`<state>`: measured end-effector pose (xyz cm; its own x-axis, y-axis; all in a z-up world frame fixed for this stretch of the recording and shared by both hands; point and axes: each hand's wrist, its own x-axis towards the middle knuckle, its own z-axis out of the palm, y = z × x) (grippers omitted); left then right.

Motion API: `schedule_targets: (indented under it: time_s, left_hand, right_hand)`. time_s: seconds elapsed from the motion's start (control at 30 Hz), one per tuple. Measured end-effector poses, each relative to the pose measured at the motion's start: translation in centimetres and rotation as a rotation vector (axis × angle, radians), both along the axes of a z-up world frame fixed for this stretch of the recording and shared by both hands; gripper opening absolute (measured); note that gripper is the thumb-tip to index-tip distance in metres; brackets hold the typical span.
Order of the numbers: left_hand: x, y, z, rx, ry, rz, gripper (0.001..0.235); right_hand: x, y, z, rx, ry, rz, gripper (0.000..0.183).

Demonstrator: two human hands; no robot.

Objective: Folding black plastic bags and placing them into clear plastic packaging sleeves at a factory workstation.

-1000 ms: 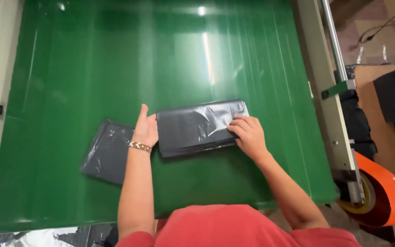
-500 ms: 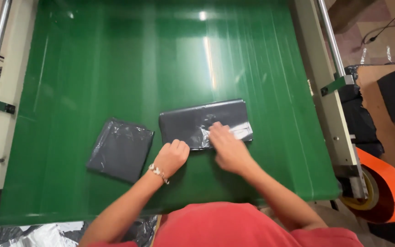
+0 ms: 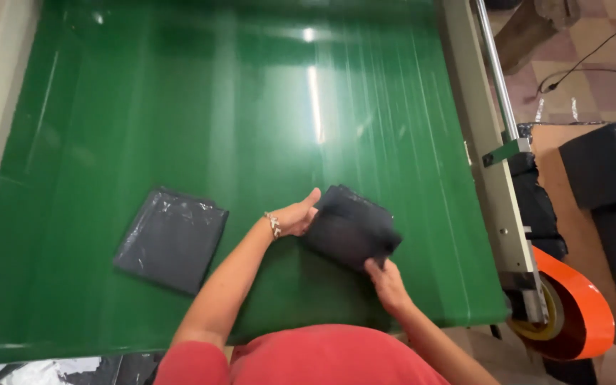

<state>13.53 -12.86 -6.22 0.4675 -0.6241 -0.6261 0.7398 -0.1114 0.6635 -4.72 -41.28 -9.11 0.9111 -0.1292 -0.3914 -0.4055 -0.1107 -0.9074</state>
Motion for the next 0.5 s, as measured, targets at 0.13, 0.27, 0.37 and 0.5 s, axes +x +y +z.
schedule_targets:
  time_s: [0.13, 0.27, 0.37, 0.5]
  left_hand:
    - [-2.5, -0.8, 10.1, 0.46, -0.494, -0.141, 0.068]
    - [-4.6, -2.9, 10.1, 0.924, -0.952, -0.017, 0.058]
    - [-4.4, -5.2, 9.2, 1.184, -1.057, 0.039, 0.057]
    - [-5.0, -6.8, 8.0, 1.203, -1.259, 0.182, 0.04]
  right_hand:
    - [2.3, 1.5, 5.0, 0.304, 0.121, -0.213, 0.021]
    - [3.9, 2.6, 8.8, 0.487, 0.225, -0.274, 0.019]
    - [4.2, 2.0, 9.7, 0.376, 0.2, -0.182, 0.024]
    - [4.4, 0.0, 10.1, -0.068, -0.074, -0.049, 0.059]
